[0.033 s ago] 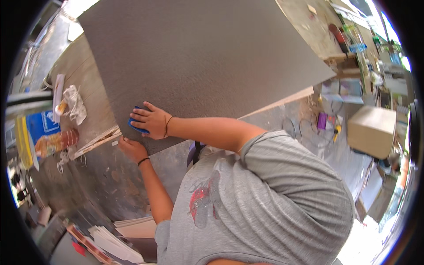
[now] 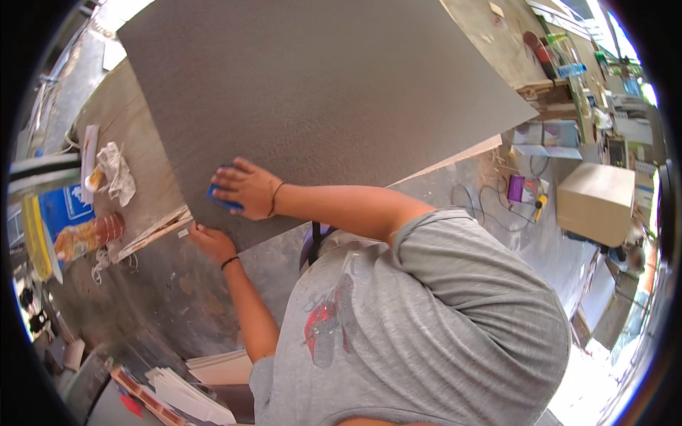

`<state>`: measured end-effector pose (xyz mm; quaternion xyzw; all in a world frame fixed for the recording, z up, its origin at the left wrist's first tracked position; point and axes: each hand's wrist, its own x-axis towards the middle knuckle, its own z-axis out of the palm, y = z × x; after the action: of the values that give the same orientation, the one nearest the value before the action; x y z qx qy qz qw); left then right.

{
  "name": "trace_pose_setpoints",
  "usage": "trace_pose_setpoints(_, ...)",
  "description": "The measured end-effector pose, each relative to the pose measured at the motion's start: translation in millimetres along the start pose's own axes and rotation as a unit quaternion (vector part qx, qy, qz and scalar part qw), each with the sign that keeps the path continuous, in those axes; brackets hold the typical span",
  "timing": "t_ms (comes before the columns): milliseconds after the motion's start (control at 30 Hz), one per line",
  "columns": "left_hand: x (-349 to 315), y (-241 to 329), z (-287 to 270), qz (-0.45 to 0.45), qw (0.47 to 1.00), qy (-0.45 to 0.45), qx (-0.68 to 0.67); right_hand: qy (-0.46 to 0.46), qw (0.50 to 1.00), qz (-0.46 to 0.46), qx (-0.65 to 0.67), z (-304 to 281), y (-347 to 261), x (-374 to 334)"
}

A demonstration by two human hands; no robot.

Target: The person applies adhesive from a bottle onto a sheet of dark veneer and spreads it across the surface using a plastic scraper.

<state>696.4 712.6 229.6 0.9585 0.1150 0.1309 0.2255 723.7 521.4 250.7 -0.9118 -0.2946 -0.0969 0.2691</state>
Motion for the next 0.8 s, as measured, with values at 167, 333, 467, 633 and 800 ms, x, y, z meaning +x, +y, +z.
trace_pose_setpoints(167,-2,9,-8,-0.014,1.000,-0.018,-0.016,-0.006,0.899,0.365,-0.240,-127,120,-116)
trace_pose_setpoints(333,1,15,-4,0.012,1.000,-0.012,0.006,0.034,0.721,0.649,-0.238,-215,175,-217)
trace_pose_setpoints(467,0,10,-9,-0.016,0.999,-0.028,-0.020,-0.083,0.908,0.378,-0.162,-134,41,-87)
trace_pose_setpoints(633,8,-2,-5,-0.012,0.999,-0.044,-0.015,-0.044,0.937,0.329,-0.106,-102,33,-129)
trace_pose_setpoints(800,8,9,-4,0.008,0.998,-0.053,-0.019,0.123,0.669,0.655,-0.330,-211,164,-323)
